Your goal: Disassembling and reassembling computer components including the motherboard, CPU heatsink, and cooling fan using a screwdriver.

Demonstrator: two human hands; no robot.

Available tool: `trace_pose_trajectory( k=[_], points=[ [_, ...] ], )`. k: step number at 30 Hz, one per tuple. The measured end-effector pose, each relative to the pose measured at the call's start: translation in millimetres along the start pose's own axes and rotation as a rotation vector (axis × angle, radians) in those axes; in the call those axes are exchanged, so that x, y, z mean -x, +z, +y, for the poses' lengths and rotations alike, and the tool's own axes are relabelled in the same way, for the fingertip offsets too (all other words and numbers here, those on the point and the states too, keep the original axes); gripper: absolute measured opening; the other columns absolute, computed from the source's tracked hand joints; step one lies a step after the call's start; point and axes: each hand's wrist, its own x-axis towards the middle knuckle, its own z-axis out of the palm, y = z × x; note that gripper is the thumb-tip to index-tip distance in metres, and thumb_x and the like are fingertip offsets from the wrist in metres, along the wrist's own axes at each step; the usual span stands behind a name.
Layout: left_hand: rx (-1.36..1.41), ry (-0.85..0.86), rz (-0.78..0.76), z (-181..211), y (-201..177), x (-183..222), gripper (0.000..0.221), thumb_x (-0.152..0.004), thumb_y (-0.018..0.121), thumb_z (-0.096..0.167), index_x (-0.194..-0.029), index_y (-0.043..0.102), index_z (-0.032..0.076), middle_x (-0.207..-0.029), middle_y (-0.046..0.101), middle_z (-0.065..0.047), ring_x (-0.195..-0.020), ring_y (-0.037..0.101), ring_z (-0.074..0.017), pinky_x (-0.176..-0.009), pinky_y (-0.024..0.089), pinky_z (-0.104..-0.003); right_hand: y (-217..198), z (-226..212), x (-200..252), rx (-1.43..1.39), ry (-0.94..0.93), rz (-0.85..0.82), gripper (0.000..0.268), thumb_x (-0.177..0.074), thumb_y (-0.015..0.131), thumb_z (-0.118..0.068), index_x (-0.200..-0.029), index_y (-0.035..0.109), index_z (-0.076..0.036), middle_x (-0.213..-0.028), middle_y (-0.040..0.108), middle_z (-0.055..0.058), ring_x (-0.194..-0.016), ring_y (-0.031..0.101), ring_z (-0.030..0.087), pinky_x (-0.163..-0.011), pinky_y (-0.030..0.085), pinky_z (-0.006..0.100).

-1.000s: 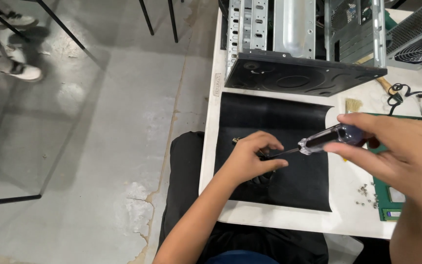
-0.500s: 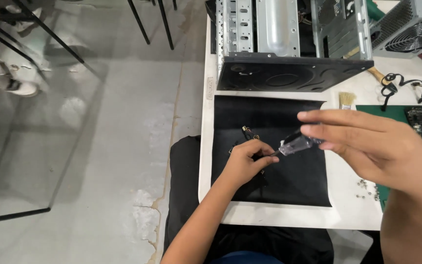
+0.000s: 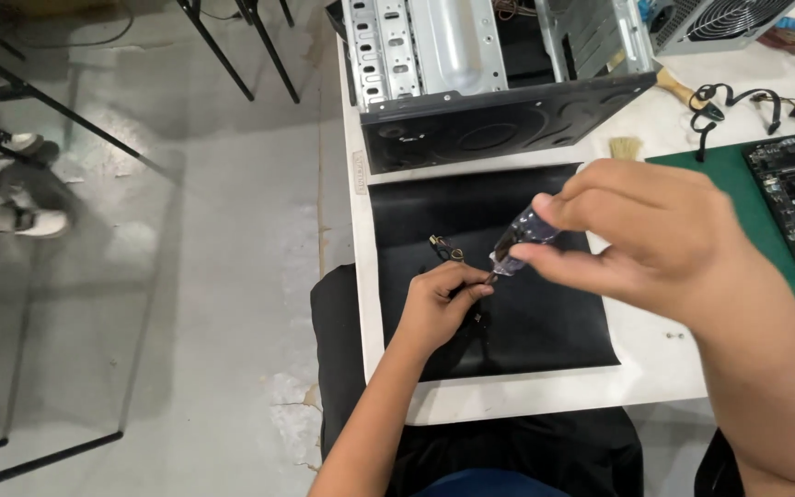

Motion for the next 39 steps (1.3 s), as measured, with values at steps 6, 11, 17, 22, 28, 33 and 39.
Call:
trace_pose_trajectory(
  k=[6, 11, 17, 22, 28, 33, 39],
  points=[
    [-0.052, 0.008, -0.015, 1.2, 0.4, 0.5, 0.005, -0.075, 0.059, 0.006, -0.080, 0.060, 0.006, -0.076, 0.060, -0.004, -0.072, 0.057, -0.0146, -0.069, 0.046, -0.024, -22.1, 2.2, -26.7, -0.525, -0.034, -0.372, 0.034, -0.075, 0.055, -0.012, -0.106, 0.045, -0.005, -0.119, 0.044, 0.015, -0.112, 0.046, 0.028, -0.091, 0.043, 0.035],
    [-0.043, -0.006, -0.013, 2.3, 0.4, -1.5, 0.005, -0.074, 0.059, 0.004, -0.079, 0.060, 0.005, -0.076, 0.061, -0.004, -0.073, 0.058, -0.0145, -0.070, 0.047, -0.023, -12.2, 6.0, -21.6, -0.494, -0.106, -0.271, 0.033, -0.071, 0.048, 0.016, -0.097, 0.053, -0.002, -0.100, 0.057, 0.012, -0.084, 0.061, 0.019, -0.065, 0.055, 0.019],
    [-0.024, 0.002, -0.010, 4.7, -0.2, 0.4, 0.008, -0.076, 0.055, 0.001, -0.080, 0.059, 0.006, -0.079, 0.061, -0.003, -0.078, 0.057, -0.0149, -0.074, 0.046, -0.025, -6.7, -7.6, -14.2, -0.256, -0.095, -0.106, 0.037, -0.068, 0.047, 0.024, -0.094, 0.056, 0.000, -0.096, 0.059, 0.010, -0.080, 0.061, 0.017, -0.069, 0.054, 0.023],
    [-0.027, 0.027, -0.017, 3.5, -0.8, 0.7, 0.007, -0.077, 0.054, 0.002, -0.080, 0.059, 0.006, -0.080, 0.061, -0.003, -0.079, 0.057, -0.0161, -0.075, 0.046, -0.026, -1.7, -17.3, -10.0, -0.146, -0.062, -0.033, 0.036, -0.069, 0.045, 0.025, -0.093, 0.057, 0.002, -0.093, 0.060, 0.014, -0.083, 0.061, 0.019, -0.070, 0.051, 0.025],
    [-0.008, 0.008, -0.003, 5.4, -3.3, 0.3, 0.007, -0.074, 0.058, 0.002, -0.080, 0.060, 0.006, -0.080, 0.061, -0.004, -0.079, 0.057, -0.0160, -0.075, 0.045, -0.025, 0.2, -14.0, -6.1, -0.397, 0.174, -0.252, 0.043, -0.071, 0.061, -0.016, -0.110, 0.046, -0.008, -0.116, 0.047, 0.011, -0.106, 0.050, 0.023, -0.089, 0.044, 0.032],
    [0.096, -0.013, -0.006, 1.8, -5.5, 1.5, 0.046, -0.082, 0.040, 0.046, -0.097, 0.057, 0.007, -0.092, 0.060, -0.006, -0.088, 0.057, -0.0170, -0.076, 0.044, -0.027, -23.7, -31.4, -5.1, -0.336, 0.466, -0.071, 0.042, -0.072, 0.062, 0.003, -0.110, 0.045, -0.006, -0.092, 0.061, 0.005, -0.094, 0.059, 0.017, -0.090, 0.043, 0.025],
    [0.210, 0.027, -0.027, 5.1, -10.7, 3.0, 0.063, -0.081, 0.026, 0.062, -0.093, 0.059, 0.009, -0.093, 0.059, -0.005, -0.085, 0.053, -0.0159, -0.072, 0.040, -0.026, -10.2, -28.6, 8.1, -0.519, 0.191, -0.203, 0.043, -0.072, 0.059, -0.005, -0.112, 0.043, -0.007, -0.091, 0.062, 0.003, -0.076, 0.064, 0.010, -0.075, 0.054, 0.019]
  ],
)
